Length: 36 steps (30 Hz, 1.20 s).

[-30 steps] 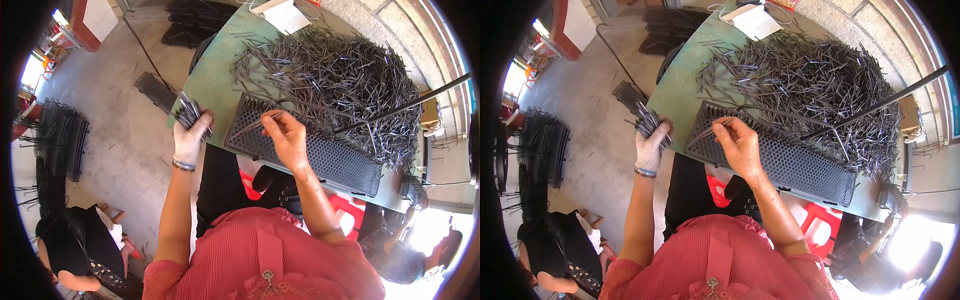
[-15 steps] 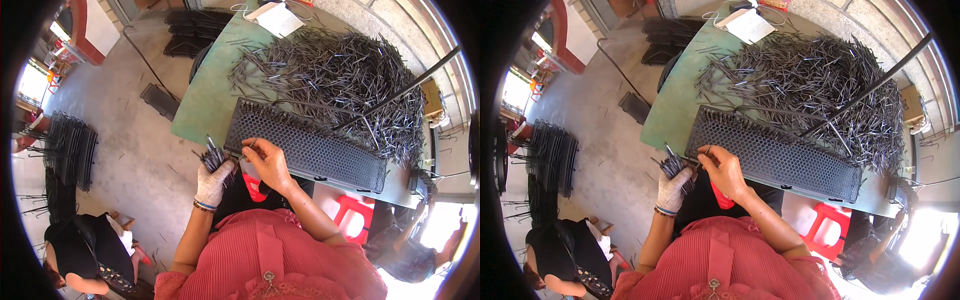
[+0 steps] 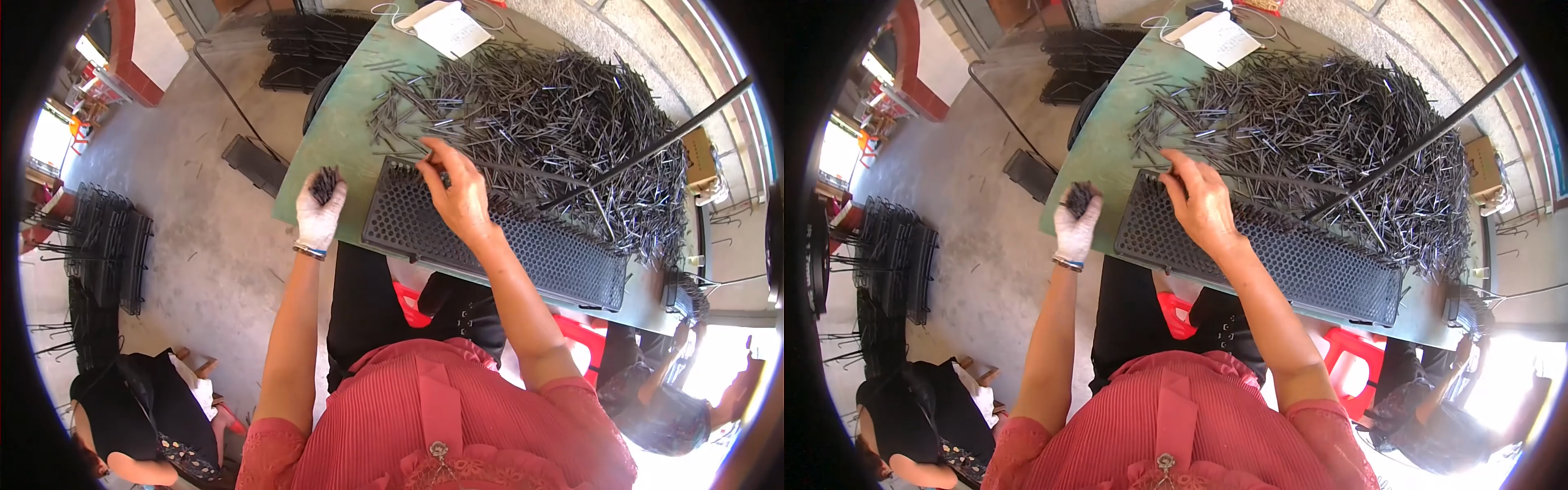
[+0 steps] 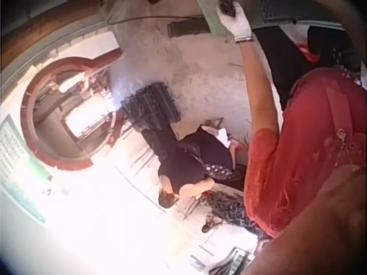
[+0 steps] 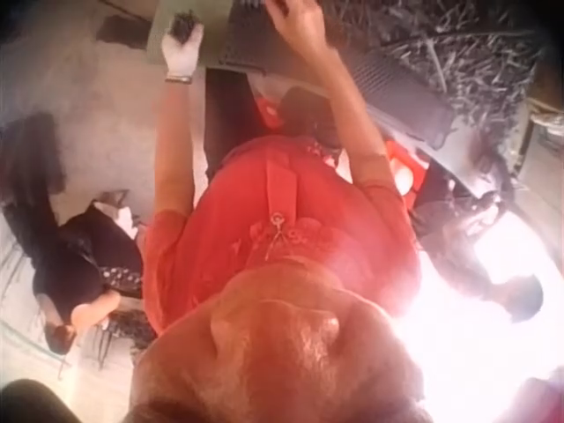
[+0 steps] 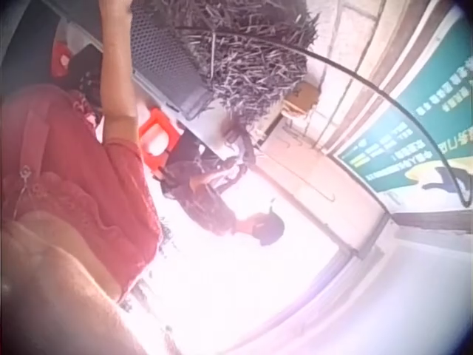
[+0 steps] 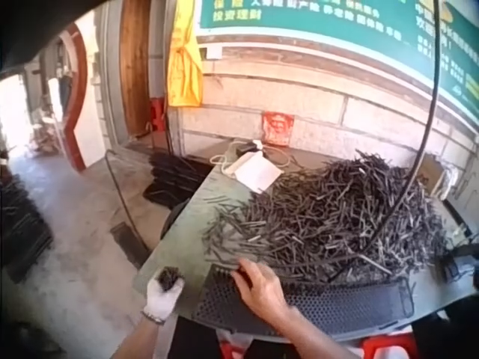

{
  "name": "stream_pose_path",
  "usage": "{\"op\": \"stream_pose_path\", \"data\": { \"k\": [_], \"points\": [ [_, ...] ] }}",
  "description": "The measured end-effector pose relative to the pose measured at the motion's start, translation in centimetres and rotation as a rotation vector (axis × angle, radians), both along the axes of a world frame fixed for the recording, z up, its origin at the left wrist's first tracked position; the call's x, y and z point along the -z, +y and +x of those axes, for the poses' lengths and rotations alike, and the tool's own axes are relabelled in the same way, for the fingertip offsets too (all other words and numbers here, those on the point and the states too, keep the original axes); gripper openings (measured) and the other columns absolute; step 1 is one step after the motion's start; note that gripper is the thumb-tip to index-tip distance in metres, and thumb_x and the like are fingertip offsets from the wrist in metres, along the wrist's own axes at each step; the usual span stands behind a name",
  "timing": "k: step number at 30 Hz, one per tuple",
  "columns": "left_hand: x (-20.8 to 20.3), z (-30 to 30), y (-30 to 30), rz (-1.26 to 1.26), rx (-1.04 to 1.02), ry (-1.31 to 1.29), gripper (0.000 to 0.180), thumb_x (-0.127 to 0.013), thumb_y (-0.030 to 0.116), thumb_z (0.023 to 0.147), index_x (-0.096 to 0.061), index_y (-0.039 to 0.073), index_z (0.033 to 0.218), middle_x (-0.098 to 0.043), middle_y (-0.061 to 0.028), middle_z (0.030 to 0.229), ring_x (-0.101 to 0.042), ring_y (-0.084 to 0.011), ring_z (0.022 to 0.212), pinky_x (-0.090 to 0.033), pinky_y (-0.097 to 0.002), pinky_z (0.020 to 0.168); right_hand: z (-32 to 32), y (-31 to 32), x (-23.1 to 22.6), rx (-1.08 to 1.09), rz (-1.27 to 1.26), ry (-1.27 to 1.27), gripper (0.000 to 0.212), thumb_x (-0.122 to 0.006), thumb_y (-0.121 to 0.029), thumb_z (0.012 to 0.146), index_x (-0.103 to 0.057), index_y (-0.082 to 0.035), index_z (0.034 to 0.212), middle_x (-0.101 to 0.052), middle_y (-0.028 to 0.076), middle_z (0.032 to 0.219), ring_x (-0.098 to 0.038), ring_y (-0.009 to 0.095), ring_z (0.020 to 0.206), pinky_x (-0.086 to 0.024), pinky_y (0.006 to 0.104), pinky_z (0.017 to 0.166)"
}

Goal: Inserting thin metal rods into a perforated component.

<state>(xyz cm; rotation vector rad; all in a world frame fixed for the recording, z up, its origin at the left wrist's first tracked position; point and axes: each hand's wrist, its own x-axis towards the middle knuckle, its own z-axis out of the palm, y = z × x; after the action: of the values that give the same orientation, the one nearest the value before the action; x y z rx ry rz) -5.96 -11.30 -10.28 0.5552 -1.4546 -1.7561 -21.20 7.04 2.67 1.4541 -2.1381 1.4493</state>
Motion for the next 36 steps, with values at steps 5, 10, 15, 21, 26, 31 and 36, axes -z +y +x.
{"op": "stream_pose_path", "data": {
  "k": [5, 10, 15, 21, 26, 31, 36],
  "points": [
    [2.8, -0.1, 0.3, -0.107, -0.069, -0.235, 0.038, -0.073, 0.008, 0.084, -0.056, -0.003, 0.115, -0.066, -0.0055, 0.104, -0.063, -0.0110, 0.092, -0.051, -0.0272, 0.085, 0.1, -0.5, 1.8, -0.037, 0.083, -0.001, 0.033, -0.068, -0.004, 0.082, -0.061, -0.006, 0.114, -0.065, 0.012, 0.084, -0.060, 0.030, 0.078, -0.047, 0.0391, 0.073],
    [-1.5, 0.7, 0.4, 0.113, -0.038, -0.024, 0.029, -0.070, 0.009, 0.087, -0.058, 0.000, 0.112, -0.065, -0.0062, 0.098, -0.062, -0.0134, 0.083, -0.052, -0.0284, 0.079, -0.1, -0.4, 2.4, -0.089, 0.118, 0.266, 0.022, -0.069, -0.006, 0.080, -0.067, -0.006, 0.102, -0.065, 0.008, 0.094, -0.059, 0.026, 0.089, -0.045, 0.0375, 0.080],
    [-9.7, 4.6, 5.7, 0.553, 0.115, -0.036, 0.030, -0.069, 0.019, 0.086, -0.059, 0.000, 0.106, -0.064, -0.0068, 0.086, -0.064, -0.0188, 0.073, -0.056, -0.0306, 0.066, 0.0, 0.0, 2.2, 0.021, 0.131, 0.318, 0.021, -0.069, -0.007, 0.082, -0.068, -0.004, 0.102, -0.063, 0.007, 0.092, -0.058, 0.025, 0.084, -0.042, 0.0371, 0.078],
    [-10.9, 6.6, 11.8, 0.684, 0.330, -0.099, 0.034, -0.069, 0.012, 0.084, -0.057, 0.000, 0.113, -0.064, -0.0071, 0.092, -0.063, -0.0171, 0.077, -0.053, -0.0309, 0.072, 0.4, -0.3, 2.0, 0.010, 0.126, 0.361, 0.022, -0.068, -0.006, 0.082, -0.067, -0.004, 0.104, -0.062, 0.007, 0.090, -0.057, 0.024, 0.085, -0.041, 0.0372, 0.079],
    [-10.4, 6.5, 13.9, 0.819, 0.364, -0.105, 0.033, -0.065, 0.008, 0.085, -0.055, 0.000, 0.115, -0.064, -0.0083, 0.094, -0.064, -0.0195, 0.081, -0.055, -0.0340, 0.074, 0.5, -0.2, 1.9, -0.005, 0.132, 0.410, 0.025, -0.067, -0.004, 0.081, -0.067, -0.004, 0.106, -0.061, 0.006, 0.091, -0.057, 0.024, 0.086, -0.041, 0.0371, 0.081],
    [-10.7, 6.5, 14.4, 0.911, 0.406, -0.147, 0.033, -0.065, 0.008, 0.087, -0.054, 0.001, 0.117, -0.066, -0.0103, 0.093, -0.066, -0.0217, 0.080, -0.055, -0.0349, 0.073, 0.1, -0.2, 1.5, -0.089, 0.205, 0.472, 0.029, -0.065, -0.002, 0.080, -0.067, -0.004, 0.109, -0.060, 0.006, 0.093, -0.057, 0.023, 0.088, -0.040, 0.0377, 0.085],
    [-9.2, 6.3, 14.6, 0.883, 0.391, -0.156, 0.032, -0.067, 0.011, 0.088, -0.055, 0.001, 0.116, -0.067, -0.0110, 0.095, -0.067, -0.0214, 0.080, -0.056, -0.0361, 0.070, 0.2, -0.5, 2.1, -0.052, 0.205, 0.479, 0.028, -0.066, -0.004, 0.080, -0.067, -0.004, 0.109, -0.060, 0.005, 0.092, -0.057, 0.023, 0.087, -0.040, 0.0381, 0.085]
  ]
}}
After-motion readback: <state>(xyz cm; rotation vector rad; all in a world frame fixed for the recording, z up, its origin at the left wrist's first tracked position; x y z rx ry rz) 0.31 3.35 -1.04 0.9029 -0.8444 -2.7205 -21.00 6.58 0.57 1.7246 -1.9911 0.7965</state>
